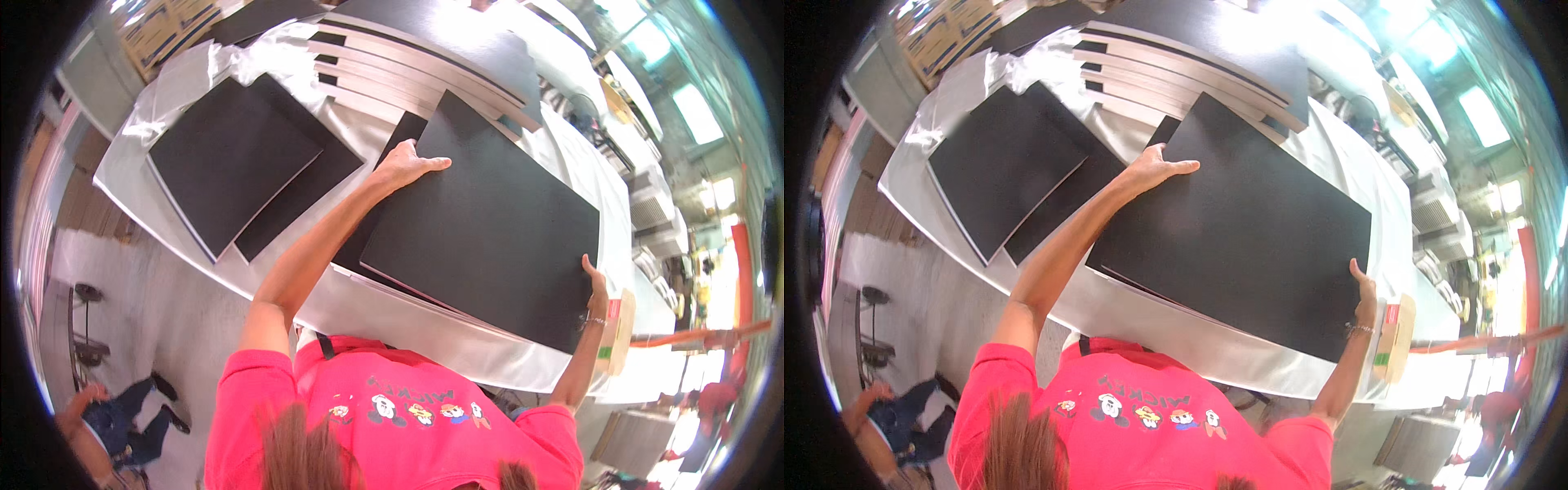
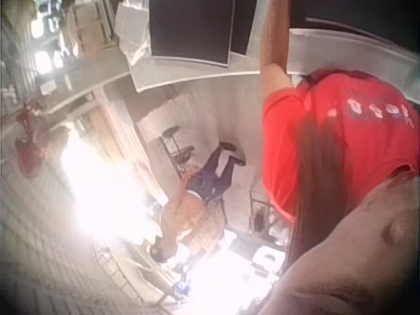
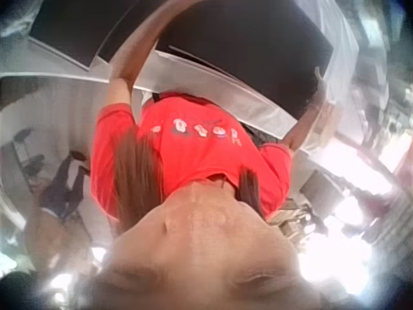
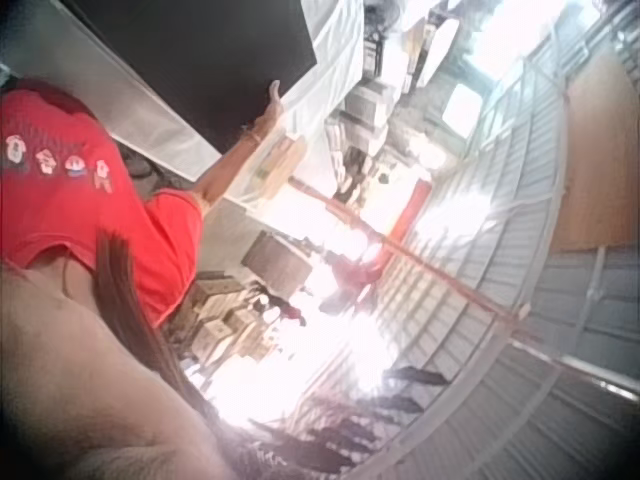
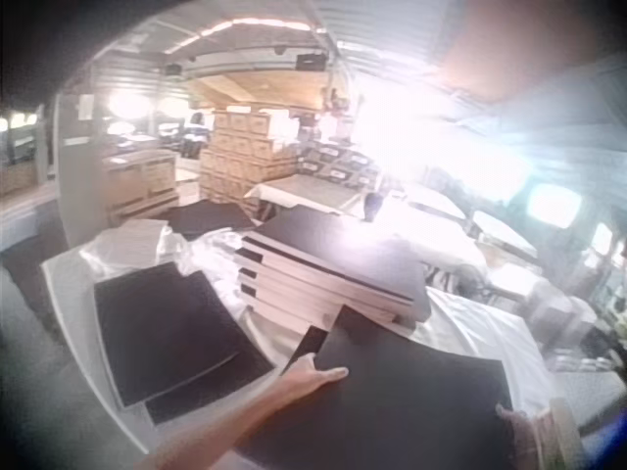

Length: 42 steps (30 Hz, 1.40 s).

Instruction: The person repeatedly picks up stacks of dark rectangular boards from a table, flips them, and places them back down. The person also handles individual boards and stacks them on the table. The activity occurs in a workshop with other workers visible in the background.

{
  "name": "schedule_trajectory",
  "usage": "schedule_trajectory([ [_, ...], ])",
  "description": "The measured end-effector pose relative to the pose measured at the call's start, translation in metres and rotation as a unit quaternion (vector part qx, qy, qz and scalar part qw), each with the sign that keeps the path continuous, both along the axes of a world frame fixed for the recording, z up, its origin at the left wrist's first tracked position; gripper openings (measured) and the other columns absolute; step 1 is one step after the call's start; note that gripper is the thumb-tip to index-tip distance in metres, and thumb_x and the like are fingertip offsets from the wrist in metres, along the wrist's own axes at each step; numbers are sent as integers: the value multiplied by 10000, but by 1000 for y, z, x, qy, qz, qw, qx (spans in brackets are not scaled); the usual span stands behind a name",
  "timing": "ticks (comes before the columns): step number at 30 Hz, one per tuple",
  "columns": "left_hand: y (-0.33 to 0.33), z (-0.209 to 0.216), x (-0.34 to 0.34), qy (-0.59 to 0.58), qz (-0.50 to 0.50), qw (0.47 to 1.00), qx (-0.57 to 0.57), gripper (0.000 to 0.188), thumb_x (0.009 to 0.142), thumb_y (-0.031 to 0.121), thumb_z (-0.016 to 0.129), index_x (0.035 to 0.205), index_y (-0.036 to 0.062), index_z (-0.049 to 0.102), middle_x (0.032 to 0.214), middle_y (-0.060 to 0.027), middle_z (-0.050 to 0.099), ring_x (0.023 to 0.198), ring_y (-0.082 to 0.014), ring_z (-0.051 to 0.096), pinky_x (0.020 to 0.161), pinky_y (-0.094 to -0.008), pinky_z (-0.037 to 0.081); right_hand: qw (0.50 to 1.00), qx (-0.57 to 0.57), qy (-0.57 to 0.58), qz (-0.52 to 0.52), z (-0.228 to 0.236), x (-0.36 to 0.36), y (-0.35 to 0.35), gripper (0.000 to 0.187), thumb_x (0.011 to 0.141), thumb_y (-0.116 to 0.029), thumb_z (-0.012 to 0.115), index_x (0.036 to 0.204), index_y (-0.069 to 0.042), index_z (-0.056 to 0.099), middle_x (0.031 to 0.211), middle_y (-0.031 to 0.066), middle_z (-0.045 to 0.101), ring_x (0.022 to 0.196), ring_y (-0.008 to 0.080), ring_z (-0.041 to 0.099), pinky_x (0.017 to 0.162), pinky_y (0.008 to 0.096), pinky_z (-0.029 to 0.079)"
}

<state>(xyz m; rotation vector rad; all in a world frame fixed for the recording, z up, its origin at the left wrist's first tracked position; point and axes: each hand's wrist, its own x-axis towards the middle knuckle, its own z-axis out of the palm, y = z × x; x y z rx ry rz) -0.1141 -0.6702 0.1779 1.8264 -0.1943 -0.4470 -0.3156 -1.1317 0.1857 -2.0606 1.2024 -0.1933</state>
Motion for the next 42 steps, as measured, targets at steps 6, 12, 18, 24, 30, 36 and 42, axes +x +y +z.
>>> schedule_trajectory([
  [6,-1,-30,-9,3,10,999,52,1138,647,622,715,1359,-150,273,1378,-297,372,1298,-344,380,1071,-367,306,993,98,-10,62,-50,-2,-25,1242,612,-689,714,1372,159,219,1427,293,292,1373,355,218,1097,494,178],
  [12,8,-46,-9,-41,45,981,184,1088,665,675,661,1368,-89,337,1409,-288,332,1326,-358,332,1096,-380,274,993,104,13,58,-41,8,-9,1261,588,-714,713,1369,156,239,1428,289,287,1353,373,253,1096,494,186],
  [18,21,3,11,-175,-40,944,277,829,689,727,581,1191,69,615,1314,-245,390,1287,-385,345,1080,-426,292,957,12,-76,279,-69,-21,-54,977,717,-596,685,1357,64,357,1318,247,435,1229,305,418,1031,375,331],
  [24,116,-27,-22,-109,26,980,162,821,764,653,576,1334,73,471,1343,-228,376,1295,-360,312,1077,-416,275,936,-321,-48,137,-15,14,52,562,912,-392,563,1324,-24,462,1237,212,523,1121,297,525,997,389,383],
  [30,283,-79,-39,74,160,970,170,755,778,520,661,1369,111,431,1306,-193,438,1215,-314,444,955,-381,432,810,86,-299,497,48,-2,334,482,899,-372,583,1230,-25,545,1156,161,582,1078,226,553,894,344,455],
  [36,477,-165,32,28,213,954,211,621,769,435,687,1267,100,528,1255,-174,461,1174,-321,477,945,-410,446,726,512,-90,450,-64,49,553,698,827,-306,689,1360,16,375,1292,179,481,1196,262,481,985,360,395],
  [42,582,-189,149,-144,262,890,343,524,782,335,658,1209,53,548,1238,-185,492,1240,-305,413,1065,-418,312,870,405,-169,223,-171,99,654,737,858,-229,644,1429,-5,237,1425,217,305,1299,305,356,1056,383,318],
])
